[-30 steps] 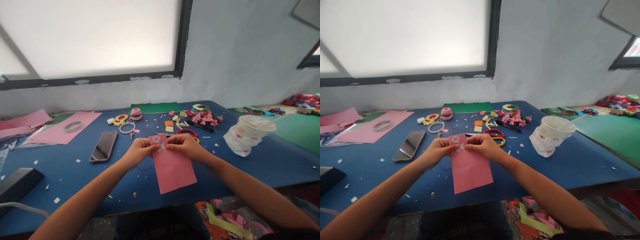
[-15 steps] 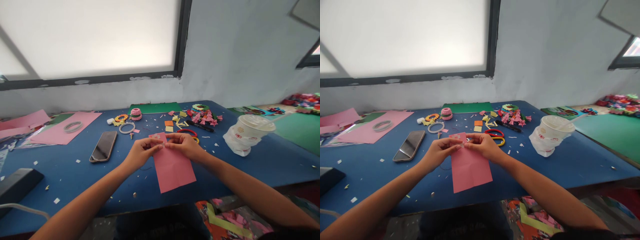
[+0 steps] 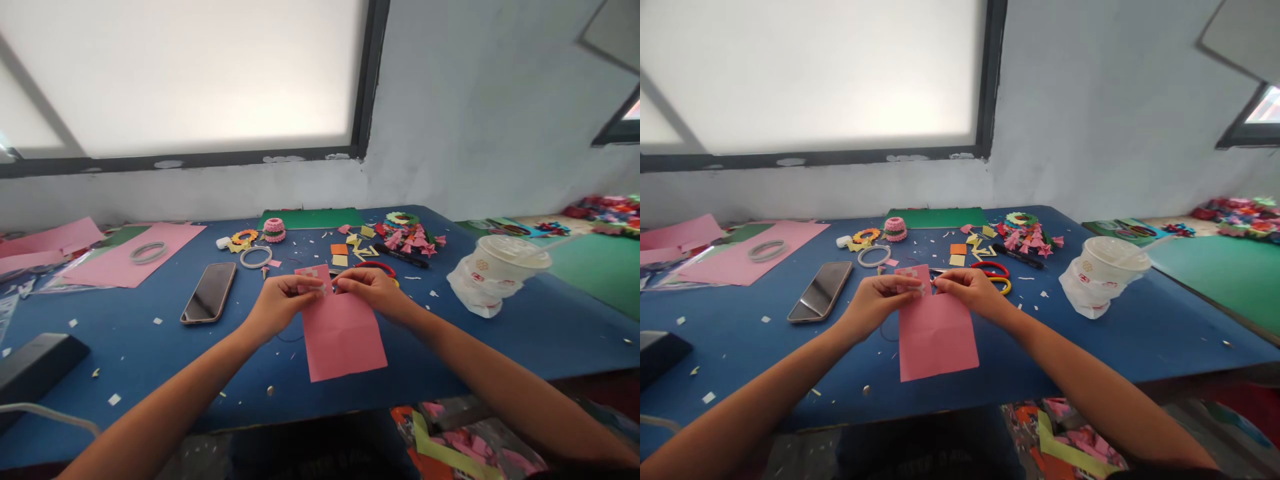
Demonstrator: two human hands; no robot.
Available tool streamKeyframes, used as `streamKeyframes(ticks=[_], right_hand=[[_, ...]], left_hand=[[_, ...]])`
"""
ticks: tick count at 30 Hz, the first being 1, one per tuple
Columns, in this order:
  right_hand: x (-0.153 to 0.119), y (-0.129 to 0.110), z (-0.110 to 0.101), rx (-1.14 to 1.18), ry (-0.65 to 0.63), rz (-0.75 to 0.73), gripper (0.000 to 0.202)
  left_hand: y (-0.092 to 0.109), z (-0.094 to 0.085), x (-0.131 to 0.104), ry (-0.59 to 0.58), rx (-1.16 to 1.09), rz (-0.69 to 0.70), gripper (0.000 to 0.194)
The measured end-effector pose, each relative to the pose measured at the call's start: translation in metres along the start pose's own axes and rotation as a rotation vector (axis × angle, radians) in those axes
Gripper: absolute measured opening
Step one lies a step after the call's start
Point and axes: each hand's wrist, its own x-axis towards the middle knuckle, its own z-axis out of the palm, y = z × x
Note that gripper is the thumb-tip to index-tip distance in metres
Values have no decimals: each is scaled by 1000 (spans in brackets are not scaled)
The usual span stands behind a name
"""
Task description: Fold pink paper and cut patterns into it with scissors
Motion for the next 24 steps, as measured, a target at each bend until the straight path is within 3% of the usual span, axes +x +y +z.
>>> streamKeyframes(ticks=[4,7,9,11,13,16,24], right_hand=[[3,2,0,-89,-41,-26,33],[10,4,-16,-249,33,-87,36],[15,9,-35,-518,156,-117,35],[20,15,-57,-855,251,-39,29],[23,24,-75,-1066,143,113,22],[26,35,-89,-1105,41,165,23],[34,48,-83,-1141,-1,124,18]], left_hand=[[1,0,-1,0,45,14,23],[1,-1,0,15,38,23,23],[0,-2,2,37,35,33,23],[-1,-4,4,58,41,39,25],[-3,-5,5,73,44,49,26],[-4,-7,5,79,61,77,25],[5,-7,1,89,76,93,23]])
